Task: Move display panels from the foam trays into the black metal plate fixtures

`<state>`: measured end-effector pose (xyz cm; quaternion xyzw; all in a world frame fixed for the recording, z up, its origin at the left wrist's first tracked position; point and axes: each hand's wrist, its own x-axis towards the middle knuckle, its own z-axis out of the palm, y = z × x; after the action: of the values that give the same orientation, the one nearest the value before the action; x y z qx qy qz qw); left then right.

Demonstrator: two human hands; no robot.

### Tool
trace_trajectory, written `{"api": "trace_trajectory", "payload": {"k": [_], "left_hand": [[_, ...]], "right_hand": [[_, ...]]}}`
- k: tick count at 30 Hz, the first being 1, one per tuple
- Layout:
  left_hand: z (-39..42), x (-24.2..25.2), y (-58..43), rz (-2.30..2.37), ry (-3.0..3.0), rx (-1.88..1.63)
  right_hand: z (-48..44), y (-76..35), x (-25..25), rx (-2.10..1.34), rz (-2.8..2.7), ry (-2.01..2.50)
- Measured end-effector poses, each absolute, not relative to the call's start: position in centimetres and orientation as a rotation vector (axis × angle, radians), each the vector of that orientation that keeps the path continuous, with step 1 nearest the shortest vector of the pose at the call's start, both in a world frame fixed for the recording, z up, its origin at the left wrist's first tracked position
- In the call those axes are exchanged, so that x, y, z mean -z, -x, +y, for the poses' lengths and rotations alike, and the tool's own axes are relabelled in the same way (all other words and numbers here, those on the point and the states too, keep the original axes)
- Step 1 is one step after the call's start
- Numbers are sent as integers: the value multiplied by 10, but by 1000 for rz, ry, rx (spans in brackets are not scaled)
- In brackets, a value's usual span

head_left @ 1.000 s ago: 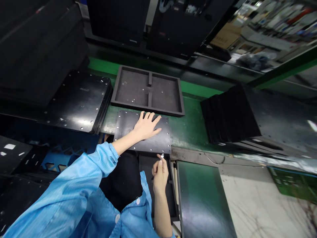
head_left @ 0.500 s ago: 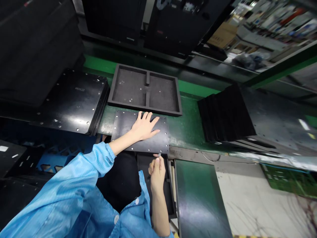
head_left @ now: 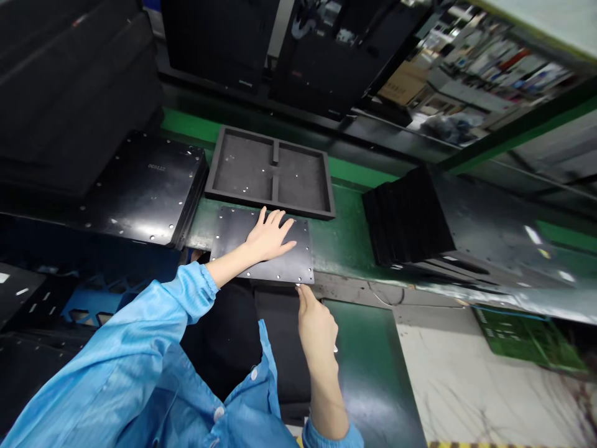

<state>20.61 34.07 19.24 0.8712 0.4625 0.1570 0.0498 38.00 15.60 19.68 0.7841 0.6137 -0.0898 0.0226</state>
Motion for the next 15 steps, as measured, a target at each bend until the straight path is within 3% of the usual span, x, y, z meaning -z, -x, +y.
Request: {"api": "trace_trajectory", "payload": {"k": [5, 11, 15], "left_hand": [[296, -205, -191, 1142, -2696, -357], [255, -210, -157, 1377, -2811, -98], [251, -212, -144, 1257, -2943, -148]], "right_hand": [[161, -378, -209, 204, 1903, -2272], [160, -377, -211, 91, 1933, -2156], [161, -377, -209, 51, 1970, -2125]]}}
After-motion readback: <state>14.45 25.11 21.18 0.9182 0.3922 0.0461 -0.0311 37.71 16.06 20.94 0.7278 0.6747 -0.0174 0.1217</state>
